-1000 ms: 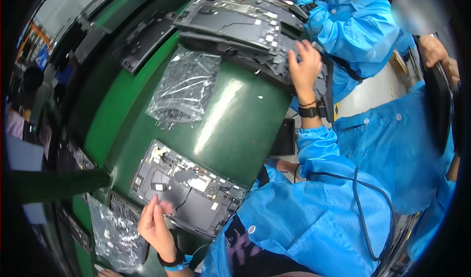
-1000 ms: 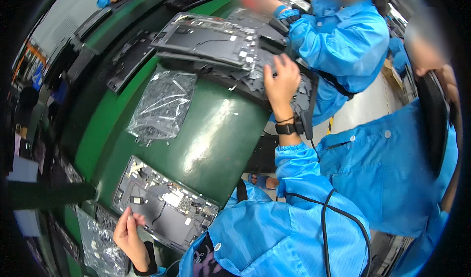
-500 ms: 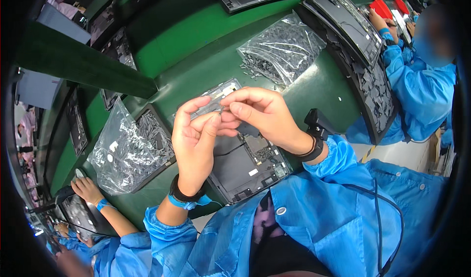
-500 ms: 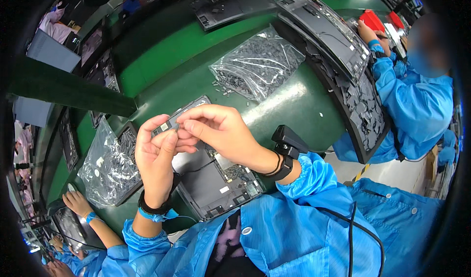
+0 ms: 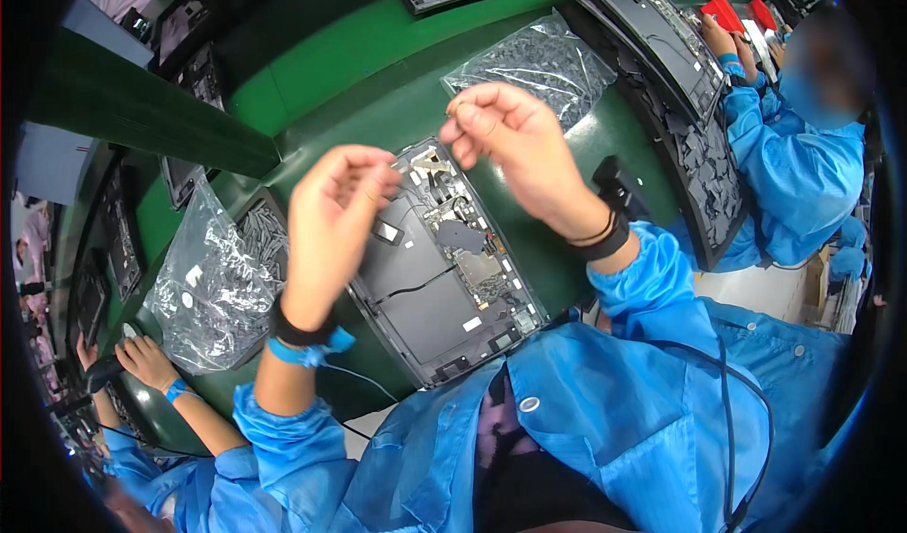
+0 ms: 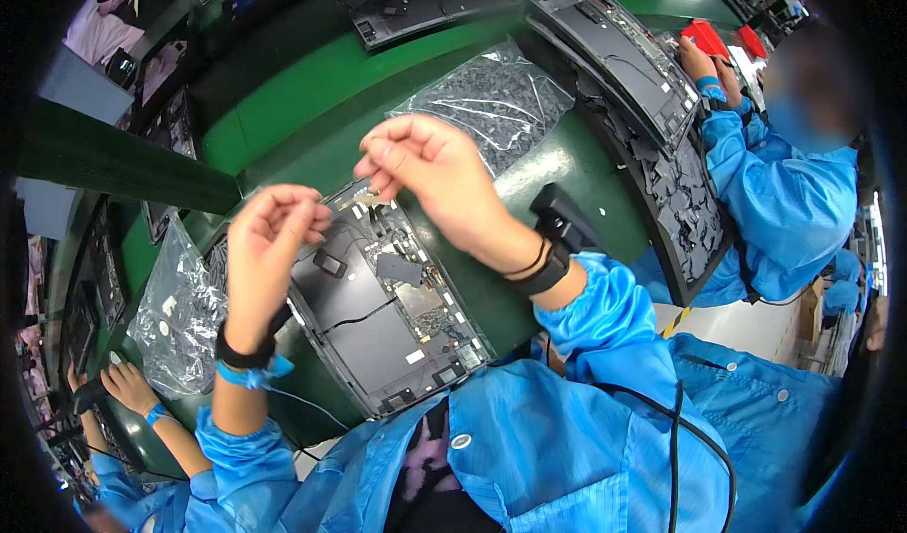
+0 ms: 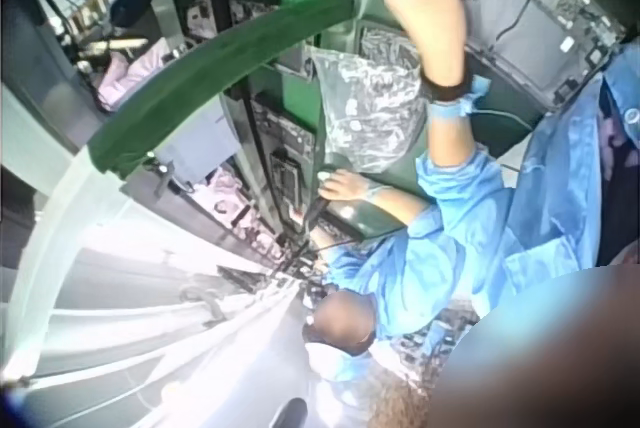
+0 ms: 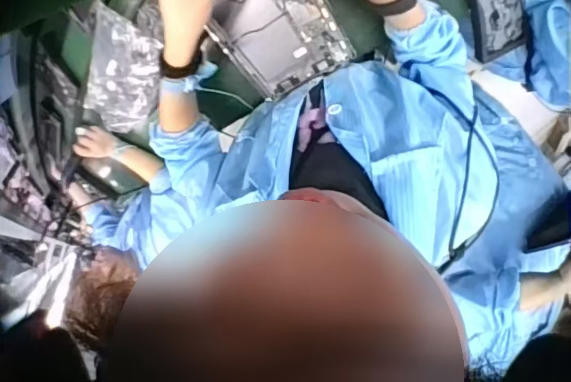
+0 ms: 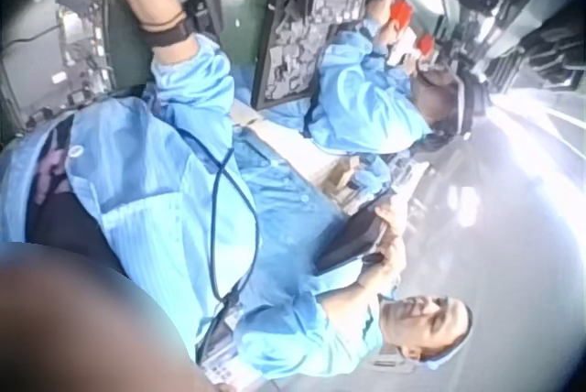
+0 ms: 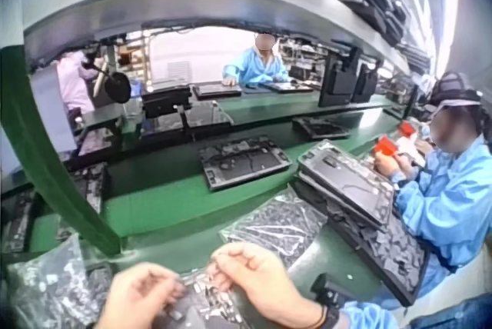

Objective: The person installs internal components and routes internal wiring and ribbon cables inside a laptop chassis by hand.

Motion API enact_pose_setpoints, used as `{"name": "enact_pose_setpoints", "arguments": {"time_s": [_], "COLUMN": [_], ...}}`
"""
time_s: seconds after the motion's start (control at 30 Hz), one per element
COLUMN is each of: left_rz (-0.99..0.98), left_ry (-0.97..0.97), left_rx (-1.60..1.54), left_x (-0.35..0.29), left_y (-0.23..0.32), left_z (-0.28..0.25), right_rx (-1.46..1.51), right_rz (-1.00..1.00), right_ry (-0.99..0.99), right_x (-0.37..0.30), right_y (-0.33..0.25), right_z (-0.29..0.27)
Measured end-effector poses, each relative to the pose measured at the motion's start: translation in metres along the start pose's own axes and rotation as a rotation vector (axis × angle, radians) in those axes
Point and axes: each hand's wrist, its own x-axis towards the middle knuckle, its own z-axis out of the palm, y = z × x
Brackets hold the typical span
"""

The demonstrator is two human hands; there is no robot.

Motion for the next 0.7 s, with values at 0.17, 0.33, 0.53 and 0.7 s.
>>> {"name": "enact_pose_setpoints", "arguments": {"time_s": [0.17, 0.33, 0.53, 0.7], "left_rz": [0.077, 0.358, 0.372, 0.389], "left_ry": [0.021, -0.005, 0.009, -0.018], "left_rx": [0.509, 0.809, 0.805, 0.838], "left_x": [0.023, 0.036, 0.039, 0.037], "left_y": [-0.015, -0.031, -0.035, -0.035], "left_z": [-0.014, -0.001, -0.001, 0.0], "right_rx": [-0.56, -1.236, -1.527, -1.563], "right_rz": [-0.008, -0.621, -0.75, -0.734], "right_ry": [-0.038, -0.222, -0.357, -0.398], "right_x": [0.016, 0.027, 0.027, 0.031], "right_y": [0.0, 0.021, 0.027, 0.028], "right_z": [-0.016, -0.023, -0.017, -0.01]}}
